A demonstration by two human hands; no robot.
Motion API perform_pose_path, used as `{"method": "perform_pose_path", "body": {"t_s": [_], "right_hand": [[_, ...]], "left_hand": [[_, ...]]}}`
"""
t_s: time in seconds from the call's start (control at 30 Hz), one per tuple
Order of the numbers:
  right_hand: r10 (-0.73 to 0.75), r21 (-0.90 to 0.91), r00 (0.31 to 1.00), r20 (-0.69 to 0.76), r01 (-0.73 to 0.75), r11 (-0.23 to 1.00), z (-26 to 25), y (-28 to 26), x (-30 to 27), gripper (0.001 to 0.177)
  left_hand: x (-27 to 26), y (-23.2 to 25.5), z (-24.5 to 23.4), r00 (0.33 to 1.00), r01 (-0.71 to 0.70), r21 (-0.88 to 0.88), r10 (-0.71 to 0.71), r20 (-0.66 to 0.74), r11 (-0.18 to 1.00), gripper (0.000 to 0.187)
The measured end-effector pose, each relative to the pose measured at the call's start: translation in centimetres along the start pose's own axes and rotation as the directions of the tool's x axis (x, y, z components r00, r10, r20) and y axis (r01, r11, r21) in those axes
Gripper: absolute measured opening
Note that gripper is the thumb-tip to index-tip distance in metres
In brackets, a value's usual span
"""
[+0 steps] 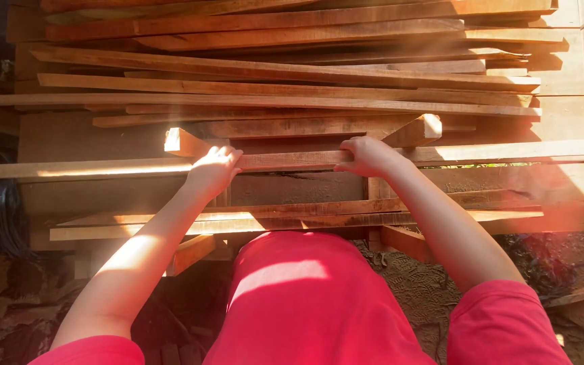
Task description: Organizing and stacking thin wooden planks from a pile into a wooden frame.
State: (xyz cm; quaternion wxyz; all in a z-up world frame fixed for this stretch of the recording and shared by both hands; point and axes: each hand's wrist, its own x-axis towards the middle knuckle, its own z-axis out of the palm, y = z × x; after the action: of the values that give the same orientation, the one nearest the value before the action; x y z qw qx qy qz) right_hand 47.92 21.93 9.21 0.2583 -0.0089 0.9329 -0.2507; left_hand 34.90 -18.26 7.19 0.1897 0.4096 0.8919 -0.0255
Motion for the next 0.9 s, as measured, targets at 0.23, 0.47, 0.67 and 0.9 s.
{"method": "perform_pose_path", "body": {"t_s": [0.23,0.47,0.67,0.9], "right_hand": [[0.032,0.029,0.993,0.115,-0.036,0.999,4.8,2.3,4.9,0.057],[0.147,-0.021,0.959,0.242,-0.147,0.989,6.2,2.3,7.2,0.052],[0.204,0.0,0.958,0.204,-0.208,0.978,10.4,5.4,8.7,0.063],[0.223,-0.042,0.973,0.064,-0.22,0.975,12.0,4.9,7.1,0.058]], "left_hand": [[1.8,-0.3,1.7,0.993,-0.02,-0.29,0.054,0.109,0.957,0.05],[4.0,-1.4,5.9,0.969,0.033,-0.259,0.032,0.243,0.965,0.041],[5.6,-1.7,9.4,0.956,0.087,-0.182,-0.032,0.291,0.979,0.029],[6.1,-0.1,11.7,0.93,0.268,-0.219,-0.192,0.314,0.938,0.066]]}}
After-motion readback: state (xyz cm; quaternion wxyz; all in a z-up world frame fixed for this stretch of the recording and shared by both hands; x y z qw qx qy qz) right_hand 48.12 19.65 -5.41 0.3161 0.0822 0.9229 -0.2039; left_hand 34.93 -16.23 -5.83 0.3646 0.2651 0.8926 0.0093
